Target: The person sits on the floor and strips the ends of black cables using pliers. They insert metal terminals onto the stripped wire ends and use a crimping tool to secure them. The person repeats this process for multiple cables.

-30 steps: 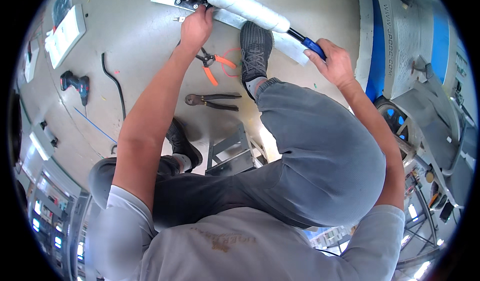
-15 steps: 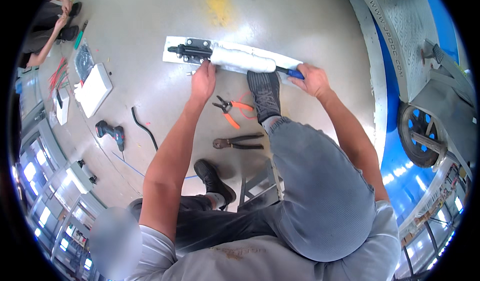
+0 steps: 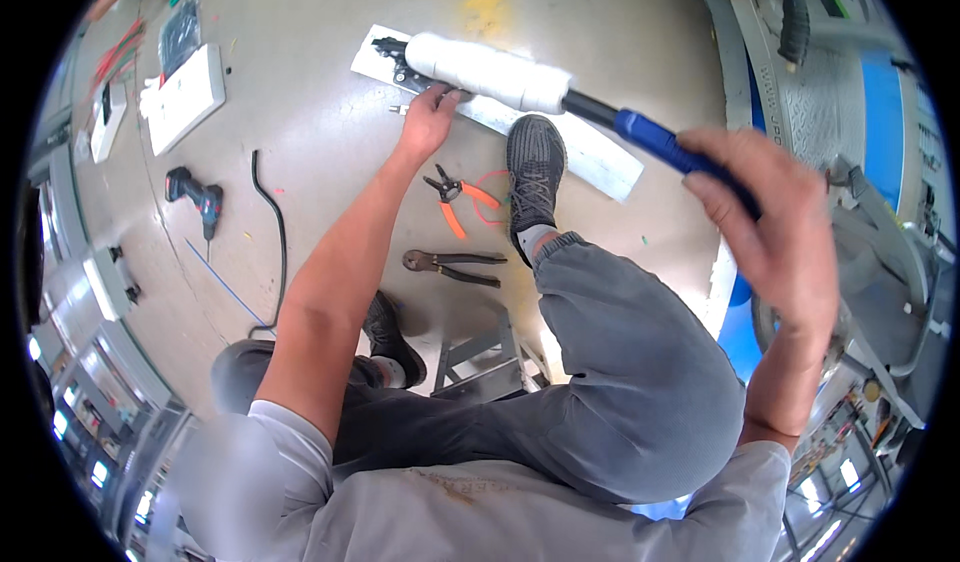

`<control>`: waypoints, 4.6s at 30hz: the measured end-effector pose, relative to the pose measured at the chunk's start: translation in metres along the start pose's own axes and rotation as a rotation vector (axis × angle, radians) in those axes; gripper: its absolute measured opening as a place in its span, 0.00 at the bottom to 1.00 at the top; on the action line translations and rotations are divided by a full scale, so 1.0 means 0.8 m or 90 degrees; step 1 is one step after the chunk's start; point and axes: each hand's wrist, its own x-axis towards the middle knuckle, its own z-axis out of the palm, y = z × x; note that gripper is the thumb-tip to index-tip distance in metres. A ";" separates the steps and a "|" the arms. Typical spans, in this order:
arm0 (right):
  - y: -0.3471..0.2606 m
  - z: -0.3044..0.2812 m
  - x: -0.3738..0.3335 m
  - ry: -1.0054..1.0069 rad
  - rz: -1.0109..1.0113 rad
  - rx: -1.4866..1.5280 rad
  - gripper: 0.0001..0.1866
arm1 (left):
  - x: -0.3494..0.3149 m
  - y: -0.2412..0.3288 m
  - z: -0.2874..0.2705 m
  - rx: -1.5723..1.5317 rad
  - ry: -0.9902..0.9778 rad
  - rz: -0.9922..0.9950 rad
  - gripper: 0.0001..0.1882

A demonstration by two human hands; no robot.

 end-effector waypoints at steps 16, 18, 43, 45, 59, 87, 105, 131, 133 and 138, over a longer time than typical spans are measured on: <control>-0.003 0.019 0.030 -0.329 0.155 -0.157 0.18 | 0.012 -0.004 0.005 -0.104 -0.090 -0.062 0.20; 0.004 0.035 0.014 -0.287 0.178 -0.178 0.17 | 0.010 0.000 0.007 -0.099 -0.103 -0.080 0.20; 0.101 0.124 -0.063 0.004 0.166 0.062 0.23 | 0.007 -0.013 0.001 -0.040 -0.057 -0.093 0.23; 0.012 0.034 -0.049 -0.018 0.151 -0.071 0.22 | 0.006 0.002 -0.001 -0.043 -0.083 -0.090 0.24; -0.103 -0.043 0.081 -0.213 0.115 -0.160 0.20 | 0.003 -0.005 -0.002 0.005 -0.078 -0.048 0.27; -0.050 0.005 -0.017 -0.010 -0.046 -0.124 0.18 | -0.011 0.013 -0.003 0.069 -0.050 -0.056 0.20; -0.271 -0.007 0.139 0.423 -0.154 0.015 0.31 | -0.160 0.119 -0.156 -0.020 -0.110 0.083 0.24; -0.360 0.083 -0.070 -0.133 -0.255 0.767 0.17 | -0.552 0.343 -0.323 0.185 0.360 0.415 0.11; -0.349 0.088 -0.065 -0.130 -0.259 0.744 0.16 | -0.549 0.338 -0.313 0.197 0.358 0.414 0.12; -0.344 0.092 -0.066 -0.026 -0.279 0.628 0.16 | -0.536 0.329 -0.303 0.205 0.375 0.422 0.12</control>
